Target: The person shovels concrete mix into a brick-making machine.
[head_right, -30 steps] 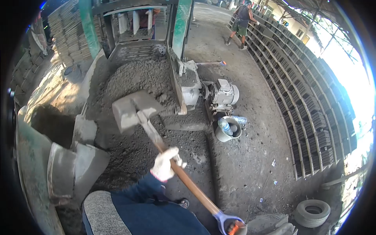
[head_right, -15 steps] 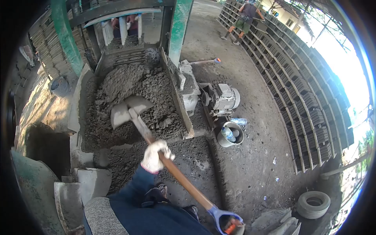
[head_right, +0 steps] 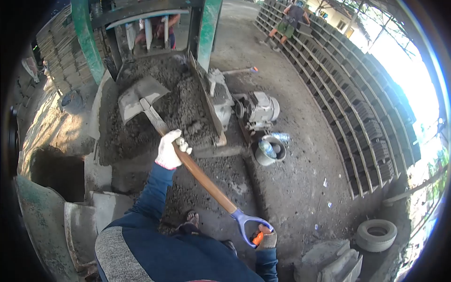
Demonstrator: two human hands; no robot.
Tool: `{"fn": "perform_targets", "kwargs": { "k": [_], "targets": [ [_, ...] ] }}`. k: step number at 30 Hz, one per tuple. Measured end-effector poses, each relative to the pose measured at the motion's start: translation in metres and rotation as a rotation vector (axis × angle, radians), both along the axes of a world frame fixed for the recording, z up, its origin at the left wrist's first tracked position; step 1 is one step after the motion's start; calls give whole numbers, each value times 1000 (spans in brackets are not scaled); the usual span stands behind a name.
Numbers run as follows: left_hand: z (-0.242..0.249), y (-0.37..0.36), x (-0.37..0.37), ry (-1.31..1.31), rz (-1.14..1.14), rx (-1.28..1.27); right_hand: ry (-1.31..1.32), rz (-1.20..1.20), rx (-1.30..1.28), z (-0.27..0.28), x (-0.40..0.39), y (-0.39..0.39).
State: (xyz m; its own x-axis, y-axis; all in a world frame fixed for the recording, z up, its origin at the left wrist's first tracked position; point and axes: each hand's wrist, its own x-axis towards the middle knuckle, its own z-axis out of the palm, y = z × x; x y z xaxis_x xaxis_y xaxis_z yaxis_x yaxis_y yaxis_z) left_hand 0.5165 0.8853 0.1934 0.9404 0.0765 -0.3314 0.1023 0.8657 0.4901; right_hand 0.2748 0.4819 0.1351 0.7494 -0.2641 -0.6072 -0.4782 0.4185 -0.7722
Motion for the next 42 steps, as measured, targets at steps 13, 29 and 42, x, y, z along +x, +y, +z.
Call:
{"fn": "perform_targets", "kwargs": {
  "k": [13, 29, 42],
  "targets": [
    [-63, -222, -207, 156, -313, -104, 285, -174, 80, -112, -283, -210],
    [-67, -240, -188, 129, -428, -142, 275, -244, -77, -25, -299, -210],
    [-66, 10, 107, -76, -179, 135, -202, 35, 6, 21, -1, 89]
  ]
}}
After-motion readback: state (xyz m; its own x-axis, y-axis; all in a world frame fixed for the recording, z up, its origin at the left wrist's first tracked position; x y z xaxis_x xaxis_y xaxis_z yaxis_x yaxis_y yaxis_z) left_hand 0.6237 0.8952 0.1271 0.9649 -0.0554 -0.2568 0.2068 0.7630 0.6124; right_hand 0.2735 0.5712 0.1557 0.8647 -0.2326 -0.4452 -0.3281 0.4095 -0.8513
